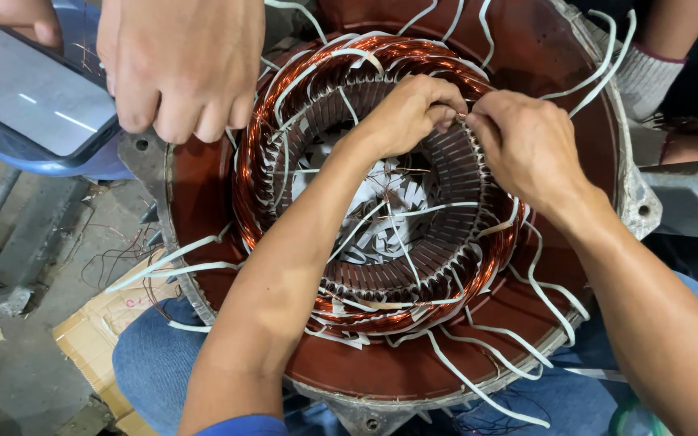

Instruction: Repairing the internal windings of an electric motor by cutting ties and arranging wires.

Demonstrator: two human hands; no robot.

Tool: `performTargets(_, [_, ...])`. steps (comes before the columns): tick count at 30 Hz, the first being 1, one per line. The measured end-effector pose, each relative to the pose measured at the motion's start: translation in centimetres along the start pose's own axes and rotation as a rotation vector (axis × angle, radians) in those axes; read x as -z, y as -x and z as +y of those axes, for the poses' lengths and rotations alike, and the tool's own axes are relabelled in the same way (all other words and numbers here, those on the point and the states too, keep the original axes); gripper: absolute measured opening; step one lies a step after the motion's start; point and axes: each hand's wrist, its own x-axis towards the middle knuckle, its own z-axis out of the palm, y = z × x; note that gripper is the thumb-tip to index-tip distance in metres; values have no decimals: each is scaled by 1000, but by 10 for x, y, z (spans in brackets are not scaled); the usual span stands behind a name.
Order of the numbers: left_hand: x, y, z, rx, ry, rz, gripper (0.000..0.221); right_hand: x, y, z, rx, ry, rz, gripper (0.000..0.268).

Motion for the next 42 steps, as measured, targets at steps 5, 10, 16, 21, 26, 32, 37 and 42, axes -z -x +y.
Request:
performTargets(5, [0, 2, 7, 81, -17, 7, 18, -11, -18, 19, 21, 7, 185, 13])
performTargets(10, [0, 7, 14, 161, 4, -27, 15, -24, -28, 32, -155, -169, 160, 13])
performTargets(16, [-5, 11, 25, 188, -76, 29, 12, -8, -30, 12, -449, -363, 5, 19])
performTargets(21, [-3, 20, 35, 1, -181, 77, 29, -20, -32, 27, -459, -272, -11, 24])
performTargets(26, [-9, 14, 20, -77, -271, 83, 29, -21, -34, 30, -457, -306, -59, 21])
performTargets(32, [-24, 4, -24, -282, -431, 175, 12, -22, -33, 33, -427, -263, 23, 20])
performTargets(37, [-24, 4, -24, -319, -442, 199, 15, -13, -29, 35, -207, -176, 104, 26])
performTargets(42, [-6, 0, -12, -110, -238, 75, 10, 11, -18, 17, -153, -80, -31, 19])
